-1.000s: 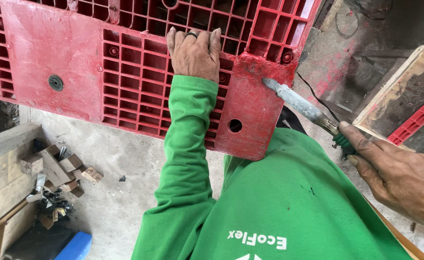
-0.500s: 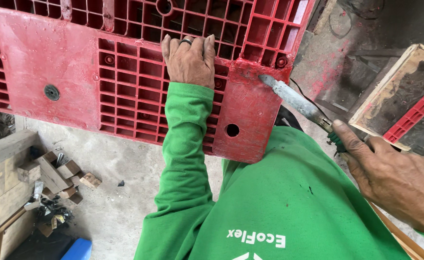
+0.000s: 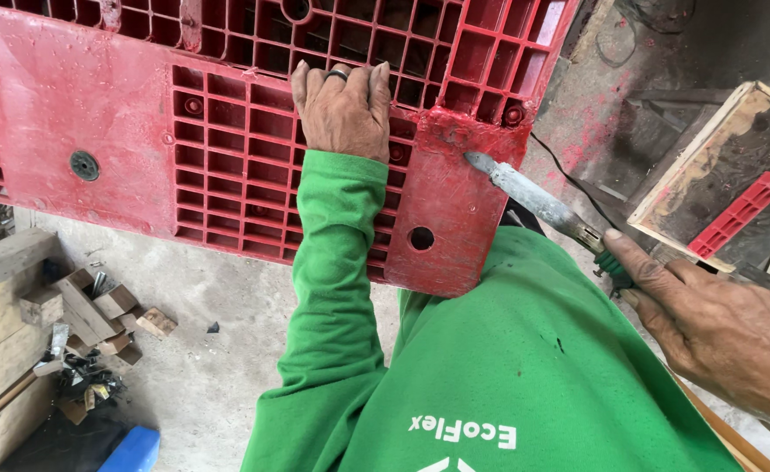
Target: The person uses a chisel to scrape and remove excess plastic from the edge of a red plastic pallet. The person holds the pallet with one hand and repeatedly scrapes along the grid edge with the chisel in the other hand.
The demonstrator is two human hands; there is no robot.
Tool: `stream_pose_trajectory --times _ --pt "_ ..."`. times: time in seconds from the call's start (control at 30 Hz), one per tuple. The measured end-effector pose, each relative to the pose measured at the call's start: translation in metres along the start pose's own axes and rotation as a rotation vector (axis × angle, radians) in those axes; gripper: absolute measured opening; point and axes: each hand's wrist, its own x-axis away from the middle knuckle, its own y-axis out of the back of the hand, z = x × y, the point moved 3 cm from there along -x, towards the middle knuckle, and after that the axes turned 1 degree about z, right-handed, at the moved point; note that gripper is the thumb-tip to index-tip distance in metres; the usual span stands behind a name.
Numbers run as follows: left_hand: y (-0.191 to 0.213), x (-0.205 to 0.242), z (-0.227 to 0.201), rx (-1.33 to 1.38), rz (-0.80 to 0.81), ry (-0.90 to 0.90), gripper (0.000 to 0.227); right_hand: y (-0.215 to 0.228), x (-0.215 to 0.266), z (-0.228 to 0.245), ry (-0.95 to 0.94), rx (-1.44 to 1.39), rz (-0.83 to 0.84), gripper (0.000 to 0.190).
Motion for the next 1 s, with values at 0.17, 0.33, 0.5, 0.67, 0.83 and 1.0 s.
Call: stream_pose_trajectory --times 0.17,0.33,0.5,0.67,0.83,1.0 --pt "-0.001 -0.002 0.0 -0.02 0.006 0.001 0.044 0.01 -0.001 0.005 -0.02 0.006 0.042 0.076" --pt "-0.001 -0.002 0.001 -0.01 0.001 0.004 0.043 0.012 -0.001 0.008 -0.045 0.108 0.084 0.079" --pt "-0.002 -0.001 0.001 -0.01 0.008 0.007 0.043 0.015 0.004 0.011 -0.012 0.11 -0.063 0.079" --pt "-0.002 0.0 0.002 -0.001 -0.001 -0.003 0.043 0.009 0.004 0.007 -0.025 0.155 -0.001 0.079" --pt "-0.002 -0.001 0.001 -0.009 -0.005 -0.003 0.043 0.017 0.002 0.007 0.197 -0.127 -0.285 0.081" --pt "0.0 0.0 0.001 0.012 0.004 0.004 0.041 0.007 0.002 0.004 -0.047 0.075 0.106 0.078"
